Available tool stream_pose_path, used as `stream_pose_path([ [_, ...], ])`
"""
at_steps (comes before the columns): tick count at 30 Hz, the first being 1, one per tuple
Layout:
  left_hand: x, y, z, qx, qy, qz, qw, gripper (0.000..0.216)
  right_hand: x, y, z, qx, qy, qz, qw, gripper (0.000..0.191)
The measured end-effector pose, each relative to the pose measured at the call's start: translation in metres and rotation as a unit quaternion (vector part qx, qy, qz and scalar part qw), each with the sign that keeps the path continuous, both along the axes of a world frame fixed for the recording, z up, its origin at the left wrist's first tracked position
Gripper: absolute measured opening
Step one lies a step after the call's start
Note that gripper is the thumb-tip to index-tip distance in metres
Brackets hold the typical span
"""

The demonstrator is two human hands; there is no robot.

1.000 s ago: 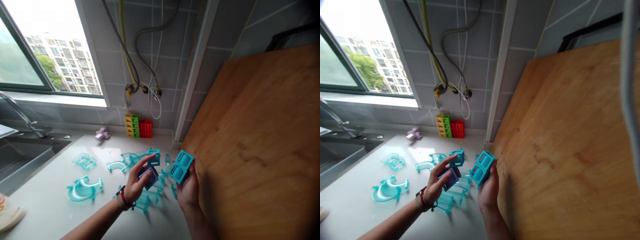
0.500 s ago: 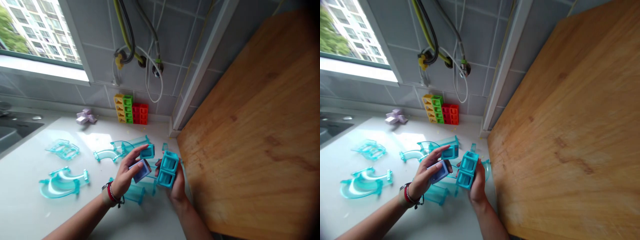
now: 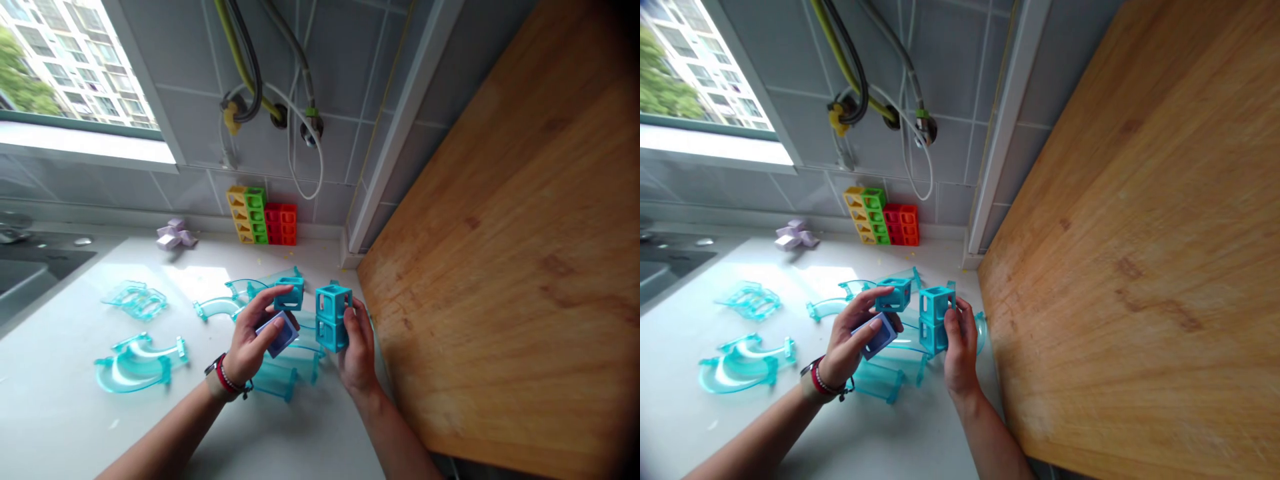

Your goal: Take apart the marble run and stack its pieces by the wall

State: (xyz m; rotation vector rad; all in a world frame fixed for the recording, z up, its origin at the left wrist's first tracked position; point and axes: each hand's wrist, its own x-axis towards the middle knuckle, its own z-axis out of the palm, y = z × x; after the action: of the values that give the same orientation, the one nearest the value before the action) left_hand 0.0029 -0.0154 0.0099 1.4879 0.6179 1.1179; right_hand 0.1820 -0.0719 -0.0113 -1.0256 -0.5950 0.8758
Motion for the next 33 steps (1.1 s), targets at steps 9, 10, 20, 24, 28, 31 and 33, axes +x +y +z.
stream_pose_path([
  [9,-0.004,0.008,0.003,-0.041,0.038,-0.006,0.998,0.041,-0.003,-0.003,0.014,-0.072,0.128,0.097,0.984,0.032],
  [10,-0.005,0.010,0.003,-0.047,0.043,-0.014,0.998,0.038,-0.003,-0.002,0.013,-0.087,0.134,0.108,0.981,0.037],
  [20,-0.015,0.025,0.009,-0.110,0.053,-0.091,0.988,0.035,0.000,0.001,0.005,-0.157,0.152,0.064,0.974,0.058],
  [24,-0.013,0.023,0.010,-0.112,0.069,-0.103,0.986,0.036,0.000,0.000,0.009,-0.153,0.167,0.068,0.972,0.060],
  [28,-0.010,0.021,0.011,-0.123,0.039,-0.101,0.986,0.044,-0.001,-0.002,0.012,-0.068,0.178,0.046,0.981,0.060],
  [31,-0.008,0.019,0.013,-0.137,-0.003,-0.101,0.985,0.050,-0.003,-0.001,0.011,-0.006,0.147,0.041,0.988,0.053],
  [33,-0.006,0.016,0.013,-0.149,-0.022,-0.115,0.982,0.052,-0.004,0.000,0.010,-0.001,0.107,0.046,0.993,0.057],
])
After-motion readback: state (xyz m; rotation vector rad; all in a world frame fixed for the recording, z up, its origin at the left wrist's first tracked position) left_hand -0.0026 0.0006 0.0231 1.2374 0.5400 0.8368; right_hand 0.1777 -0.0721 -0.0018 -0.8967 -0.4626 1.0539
